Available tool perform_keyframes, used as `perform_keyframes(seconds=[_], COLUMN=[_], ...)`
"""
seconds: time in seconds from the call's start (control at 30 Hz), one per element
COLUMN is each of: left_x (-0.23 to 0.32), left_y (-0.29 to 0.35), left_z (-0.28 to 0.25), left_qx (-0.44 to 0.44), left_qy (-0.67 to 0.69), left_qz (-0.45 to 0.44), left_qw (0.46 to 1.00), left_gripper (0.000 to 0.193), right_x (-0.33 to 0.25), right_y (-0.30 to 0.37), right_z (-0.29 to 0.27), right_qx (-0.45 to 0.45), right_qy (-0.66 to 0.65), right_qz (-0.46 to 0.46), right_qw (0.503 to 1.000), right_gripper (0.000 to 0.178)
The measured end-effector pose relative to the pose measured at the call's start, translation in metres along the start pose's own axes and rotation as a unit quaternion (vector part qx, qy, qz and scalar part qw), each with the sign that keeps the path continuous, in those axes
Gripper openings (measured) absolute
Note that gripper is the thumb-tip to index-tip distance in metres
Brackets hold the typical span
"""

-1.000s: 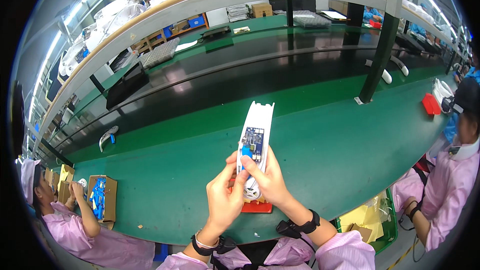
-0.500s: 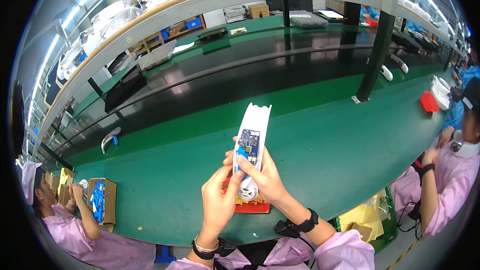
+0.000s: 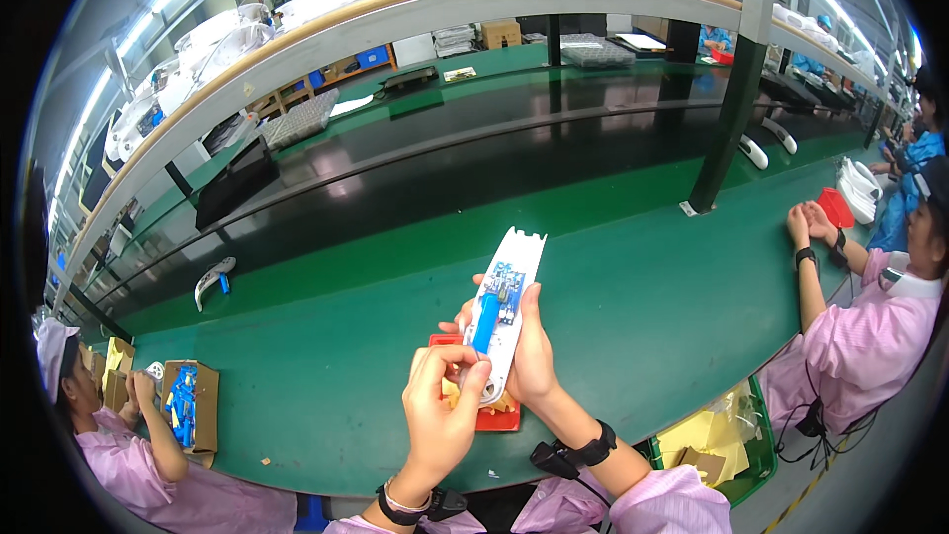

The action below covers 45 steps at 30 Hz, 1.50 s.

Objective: Manually assembling small plastic electronic components on a production line.

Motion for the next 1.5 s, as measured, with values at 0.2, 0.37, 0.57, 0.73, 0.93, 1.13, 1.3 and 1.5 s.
perform_keyframes(seconds=[0.2, 0.37, 0.57, 0.73, 0.93, 1.13, 1.3, 1.5], left_x=[-0.025, -0.035, -0.038, -0.04, -0.044, -0.045, -0.046, -0.046], left_y=[0.002, 0.006, 0.008, 0.01, 0.011, 0.018, 0.021, 0.017], left_z=[0.005, 0.005, 0.013, 0.017, 0.027, 0.026, 0.024, 0.023], left_qx=[0.082, 0.063, 0.034, 0.087, 0.085, 0.12, 0.135, 0.127], left_qy=[0.41, 0.458, 0.437, 0.391, 0.386, 0.402, 0.396, 0.412], left_qz=[-0.186, -0.24, -0.274, -0.233, -0.247, -0.244, -0.242, -0.25], left_qw=[0.889, 0.854, 0.856, 0.886, 0.885, 0.874, 0.875, 0.867], left_gripper=[0.014, 0.018, 0.014, 0.043, 0.042, 0.037, 0.035, 0.033], right_x=[0.004, 0.007, 0.003, 0.011, 0.008, 0.009, 0.011, 0.008], right_y=[0.005, 0.008, 0.009, 0.007, 0.011, 0.013, 0.011, 0.013], right_z=[0.002, 0.001, 0.01, 0.002, 0.0, 0.001, 0.0, 0.003], right_qx=[-0.004, 0.021, -0.016, 0.01, -0.004, 0.019, 0.015, 0.018], right_qy=[0.047, 0.073, 0.064, 0.113, 0.149, 0.173, 0.168, 0.225], right_qz=[0.014, 0.031, -0.002, -0.003, -0.028, -0.022, -0.017, -0.034], right_qw=[0.999, 0.997, 0.998, 0.994, 0.989, 0.984, 0.986, 0.973], right_gripper=[0.066, 0.071, 0.065, 0.064, 0.064, 0.07, 0.07, 0.07])
Point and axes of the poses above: each hand's wrist, its own y-axis away from the middle knuckle, its own z-axis out of the palm, x = y × z, the point moved 9 cm from there along -y, towards the middle knuckle, and after that the axes turned 11 degrees about z, right-handed, at the moved point
